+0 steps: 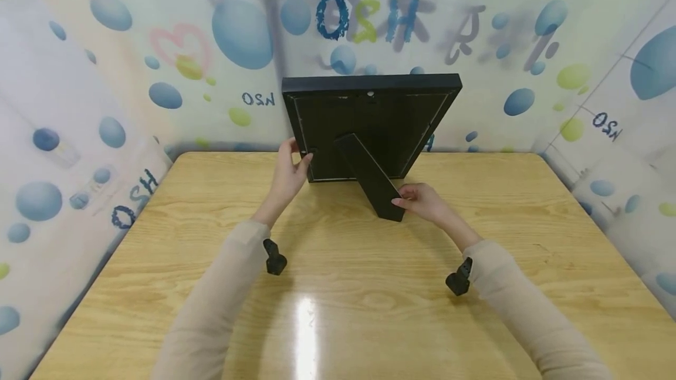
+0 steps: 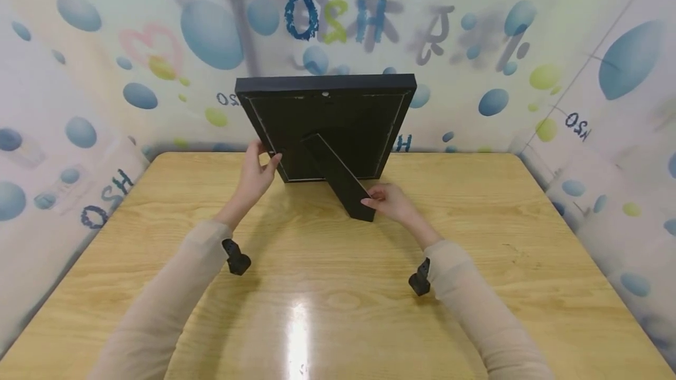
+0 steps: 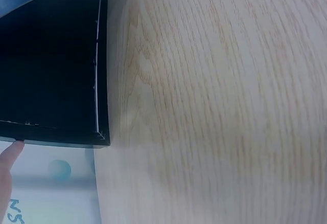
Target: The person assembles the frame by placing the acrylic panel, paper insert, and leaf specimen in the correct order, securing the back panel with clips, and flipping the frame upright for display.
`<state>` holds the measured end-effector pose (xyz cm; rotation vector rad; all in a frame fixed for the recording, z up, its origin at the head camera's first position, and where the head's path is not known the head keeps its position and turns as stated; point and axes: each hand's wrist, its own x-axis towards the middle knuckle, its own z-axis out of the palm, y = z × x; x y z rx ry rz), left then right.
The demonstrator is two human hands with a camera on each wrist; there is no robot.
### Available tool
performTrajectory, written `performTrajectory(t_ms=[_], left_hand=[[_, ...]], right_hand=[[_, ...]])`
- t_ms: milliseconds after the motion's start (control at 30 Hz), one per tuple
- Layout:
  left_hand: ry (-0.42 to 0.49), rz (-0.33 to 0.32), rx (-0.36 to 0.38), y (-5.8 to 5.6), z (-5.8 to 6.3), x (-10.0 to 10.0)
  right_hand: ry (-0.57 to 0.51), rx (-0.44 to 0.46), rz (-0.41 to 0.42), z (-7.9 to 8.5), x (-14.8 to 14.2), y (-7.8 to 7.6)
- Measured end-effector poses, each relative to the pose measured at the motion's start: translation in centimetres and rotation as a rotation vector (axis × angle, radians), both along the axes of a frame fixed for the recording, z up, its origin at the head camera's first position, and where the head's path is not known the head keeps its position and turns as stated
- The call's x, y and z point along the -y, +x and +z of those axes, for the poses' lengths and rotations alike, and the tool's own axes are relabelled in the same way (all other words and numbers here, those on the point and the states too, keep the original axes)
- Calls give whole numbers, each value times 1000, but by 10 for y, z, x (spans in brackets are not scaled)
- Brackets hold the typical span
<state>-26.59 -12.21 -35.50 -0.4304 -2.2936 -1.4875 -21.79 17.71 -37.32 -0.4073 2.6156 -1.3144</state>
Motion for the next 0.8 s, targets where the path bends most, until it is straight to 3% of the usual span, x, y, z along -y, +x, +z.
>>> performTrajectory(t_ms=[333,500,800], left_hand=[[-14,-9,33,-2,1,4],[-97,-14,7,-4,1,6],[-132,-66,-22,-1,3,5]], right_hand=[[6,-6,-8,0,1,-2],[5,-1,-11,-1,1,-3],[34,-36,-38,-2,-2,-1]])
